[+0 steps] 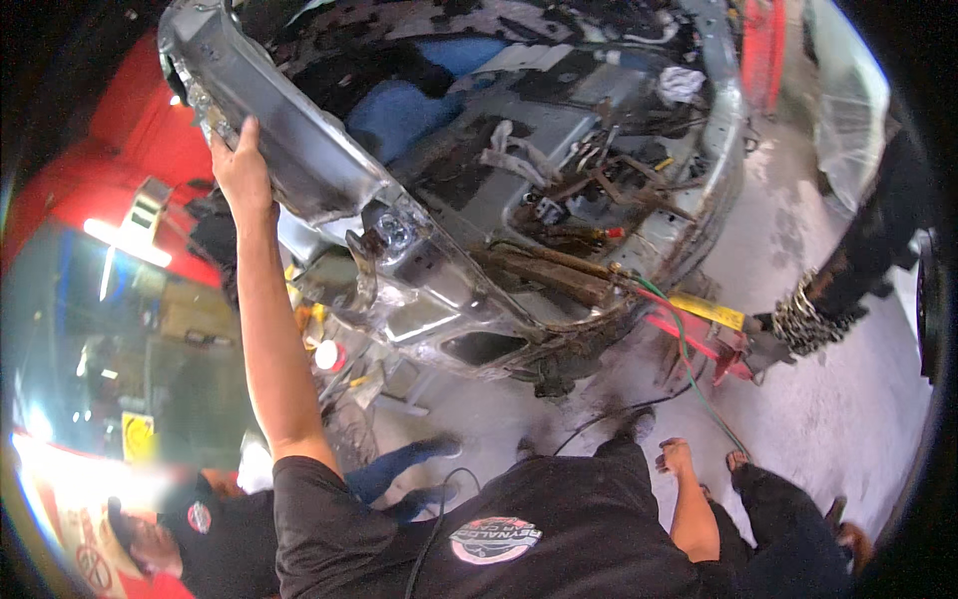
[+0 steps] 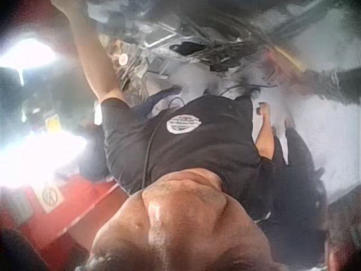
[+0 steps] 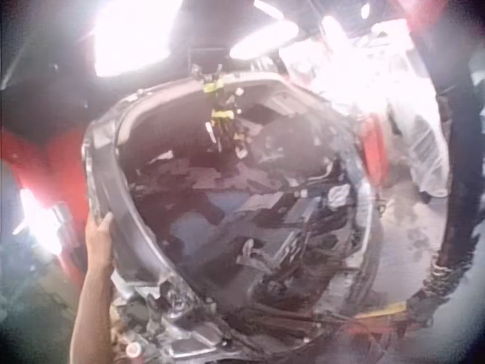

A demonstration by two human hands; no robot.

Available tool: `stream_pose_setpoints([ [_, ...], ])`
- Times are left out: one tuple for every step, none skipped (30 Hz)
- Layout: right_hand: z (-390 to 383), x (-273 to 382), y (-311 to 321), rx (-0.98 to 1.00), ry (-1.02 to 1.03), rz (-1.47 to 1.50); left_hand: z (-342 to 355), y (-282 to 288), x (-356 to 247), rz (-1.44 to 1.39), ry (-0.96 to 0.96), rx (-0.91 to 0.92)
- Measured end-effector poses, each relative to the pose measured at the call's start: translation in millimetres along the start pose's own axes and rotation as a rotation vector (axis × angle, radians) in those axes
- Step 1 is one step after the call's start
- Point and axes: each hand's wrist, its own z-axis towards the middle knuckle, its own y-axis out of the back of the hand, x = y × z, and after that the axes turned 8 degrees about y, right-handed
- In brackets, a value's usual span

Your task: The person uses pliers to pull and align a damaged section of the car's front frame. They repeatedly adjust the metal with their hands and the tool to straighten the bent area. The person also briefly checks the alignment of the front fender against the headlight area.

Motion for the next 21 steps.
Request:
stream_pose_setpoints([
  [15, 4, 7, 0.027, 0.028, -0.033, 3, 0, -1, -0.013, 0.051, 0.008],
  [27, 8, 18, 0.054, 0.055, -0.067, -1, -3, -11, 0.081, 0.036, -0.012],
  [41, 8, 33, 0.068, 0.083, -0.101, -9, -10, -20, 0.162, 0.025, -0.029],
  [54, 7, 44, 0.09, 0.073, -0.128, -13, -15, -27, 0.242, 0.014, -0.044],
  [71, 5, 50, 0.127, 0.069, -0.162, -11, -7, -26, 0.294, 0.031, -0.024],
  [80, 9, 57, 0.145, 0.065, -0.191, -10, -7, -23, 0.286, 0.02, -0.033],
  [85, 10, 60, 0.159, 0.051, -0.179, -9, -7, -19, 0.277, 0.008, -0.039],
  [86, 15, 59, 0.173, 0.039, -0.164, -7, -5, -17, 0.268, -0.009, -0.046],
  [90, 20, 59, 0.183, 0.031, -0.153, -1, 3, -12, 0.245, 0.014, -0.007],
  [91, 22, 60, 0.219, 0.052, -0.158, 0, 7, -2, 0.288, 0.006, -0.029],
  [89, 22, 59, 0.254, 0.077, -0.159, 2, 9, 4, 0.328, -0.007, -0.05],
  [90, 19, 60, 0.28, 0.106, -0.157, 2, 5, -4, 0.358, -0.021, -0.072],
  [90, 14, 59, 0.298, 0.112, -0.193, -3, -1, -7, 0.396, -0.016, -0.101],
  [92, 8, 57, 0.328, 0.123, -0.237, -6, 3, -12, 0.465, -0.034, -0.105],
  [97, -4, 61, 0.355, 0.063, -0.199, -6, 6, -9, 0.521, -0.047, -0.105],
  [104, -10, 60, 0.392, 0.003, -0.161, -7, 11, -11, 0.586, -0.064, -0.109],
  [98, -1, 60, 0.408, 0.04, -0.232, -9, 5, -17, 0.572, -0.07, -0.126],
  [93, 0, 63, 0.409, 0.079, -0.296, -9, -6, -25, 0.591, -0.048, -0.143],
  [91, 8, 63, 0.408, 0.177, -0.397, -4, -7, -24, 0.474, -0.065, -0.1],
  [87, 14, 64, 0.413, 0.271, -0.504, -1, -2, -20, 0.37, -0.077, -0.058],
  [86, 14, 71, 0.399, 0.355, -0.61, 0, -5, -19, 0.329, -0.077, -0.032],
])
